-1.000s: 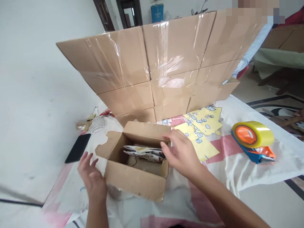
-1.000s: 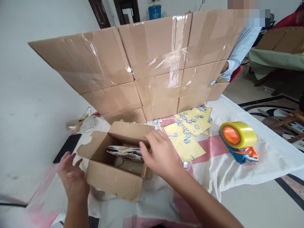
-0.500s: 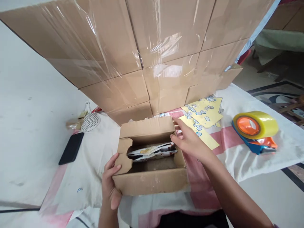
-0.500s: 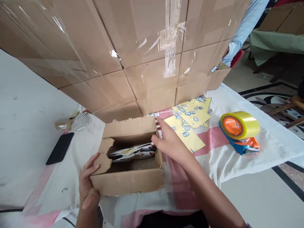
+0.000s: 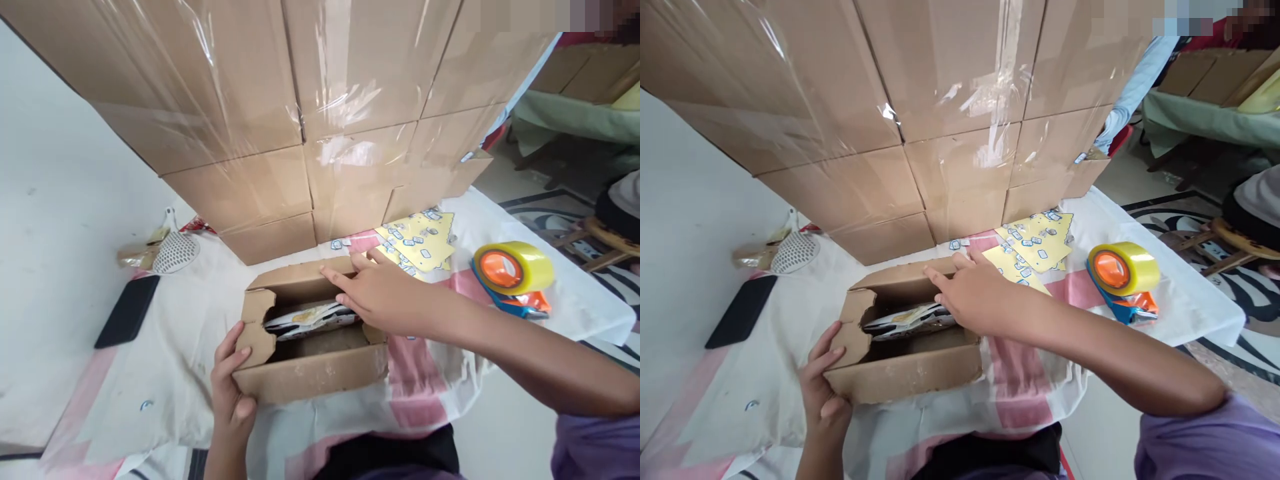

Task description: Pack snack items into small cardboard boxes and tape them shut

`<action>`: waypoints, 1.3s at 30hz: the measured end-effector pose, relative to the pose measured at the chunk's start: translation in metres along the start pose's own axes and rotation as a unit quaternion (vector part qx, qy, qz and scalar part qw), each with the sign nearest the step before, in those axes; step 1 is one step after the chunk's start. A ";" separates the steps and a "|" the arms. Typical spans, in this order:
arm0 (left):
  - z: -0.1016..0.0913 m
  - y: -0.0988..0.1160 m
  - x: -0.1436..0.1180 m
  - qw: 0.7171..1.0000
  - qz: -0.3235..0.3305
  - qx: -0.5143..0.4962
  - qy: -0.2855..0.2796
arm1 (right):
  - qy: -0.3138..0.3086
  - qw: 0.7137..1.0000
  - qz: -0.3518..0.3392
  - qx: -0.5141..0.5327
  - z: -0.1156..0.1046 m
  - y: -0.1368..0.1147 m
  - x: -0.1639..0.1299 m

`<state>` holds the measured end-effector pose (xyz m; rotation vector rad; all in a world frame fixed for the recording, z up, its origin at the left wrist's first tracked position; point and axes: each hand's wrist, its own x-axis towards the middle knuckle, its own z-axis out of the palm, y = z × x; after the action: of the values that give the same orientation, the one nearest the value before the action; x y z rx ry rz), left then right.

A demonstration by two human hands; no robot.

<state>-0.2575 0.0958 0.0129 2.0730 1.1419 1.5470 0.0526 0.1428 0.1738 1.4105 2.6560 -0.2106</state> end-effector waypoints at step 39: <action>0.024 0.008 0.002 0.998 0.007 0.053 0.037 | 0.257 0.838 0.014 0.482 0.027 0.071 -0.044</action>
<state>-0.2320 0.0975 0.0104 2.1100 1.2631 1.6159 0.1375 0.1413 0.1510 1.9482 3.0727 -1.5562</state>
